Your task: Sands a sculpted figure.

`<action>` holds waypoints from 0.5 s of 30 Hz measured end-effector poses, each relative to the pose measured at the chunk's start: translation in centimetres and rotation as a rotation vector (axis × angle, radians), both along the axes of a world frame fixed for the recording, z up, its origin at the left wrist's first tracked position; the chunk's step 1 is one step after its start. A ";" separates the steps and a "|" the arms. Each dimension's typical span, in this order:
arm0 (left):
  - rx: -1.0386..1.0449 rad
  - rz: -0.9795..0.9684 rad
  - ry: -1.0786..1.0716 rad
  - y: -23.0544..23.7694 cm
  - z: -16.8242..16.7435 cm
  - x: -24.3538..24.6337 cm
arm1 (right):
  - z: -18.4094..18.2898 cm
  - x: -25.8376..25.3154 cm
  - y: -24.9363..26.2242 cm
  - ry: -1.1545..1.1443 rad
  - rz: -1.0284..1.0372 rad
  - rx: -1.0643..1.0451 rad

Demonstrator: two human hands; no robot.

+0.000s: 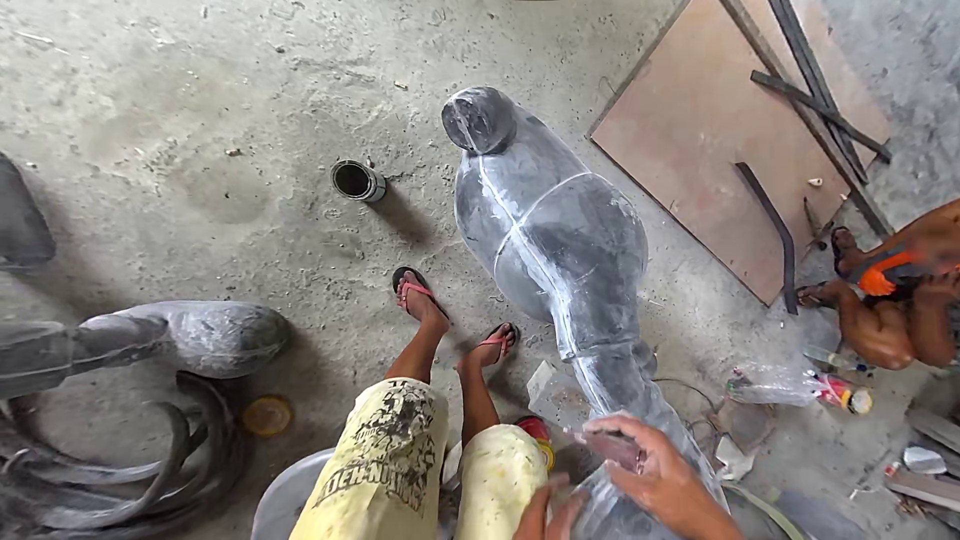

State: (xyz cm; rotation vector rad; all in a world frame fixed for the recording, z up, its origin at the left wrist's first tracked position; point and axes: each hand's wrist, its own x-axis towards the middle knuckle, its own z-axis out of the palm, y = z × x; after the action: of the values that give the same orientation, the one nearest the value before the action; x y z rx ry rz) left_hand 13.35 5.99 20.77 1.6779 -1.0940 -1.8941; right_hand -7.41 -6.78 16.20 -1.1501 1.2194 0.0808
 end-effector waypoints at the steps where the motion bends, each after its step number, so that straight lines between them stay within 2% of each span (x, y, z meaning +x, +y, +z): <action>1: -0.049 0.004 0.031 -1.7 -1.0 0.7 | 0.1 0.0 -0.2 -0.076 -0.108 0.003; 2: -0.124 -0.049 0.013 -3.4 -2.0 1.1 | 0.2 0.0 -0.2 -0.145 -0.221 0.027; 5: -0.477 -0.292 -0.216 -7.6 -5.9 0.5 | -0.1 0.4 0.6 -0.289 -0.498 0.070; 8: -0.622 -0.381 -0.351 -9.6 -7.9 0.1 | -0.4 0.2 1.7 -0.334 -0.668 0.059; 11: -0.513 -0.390 -0.347 -10.8 -8.4 0.0 | 0.0 0.4 1.7 -0.283 -0.748 0.020; 15: -0.157 -0.342 -0.019 -12.8 -8.0 -0.2 | -0.2 0.9 1.5 -0.065 -0.776 -0.204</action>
State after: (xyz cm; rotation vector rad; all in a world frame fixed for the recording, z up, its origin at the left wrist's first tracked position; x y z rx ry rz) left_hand 13.13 -6.78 12.73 1.4999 -1.5777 -1.9299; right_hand -6.55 -5.23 15.99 -0.7724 1.5619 -0.6725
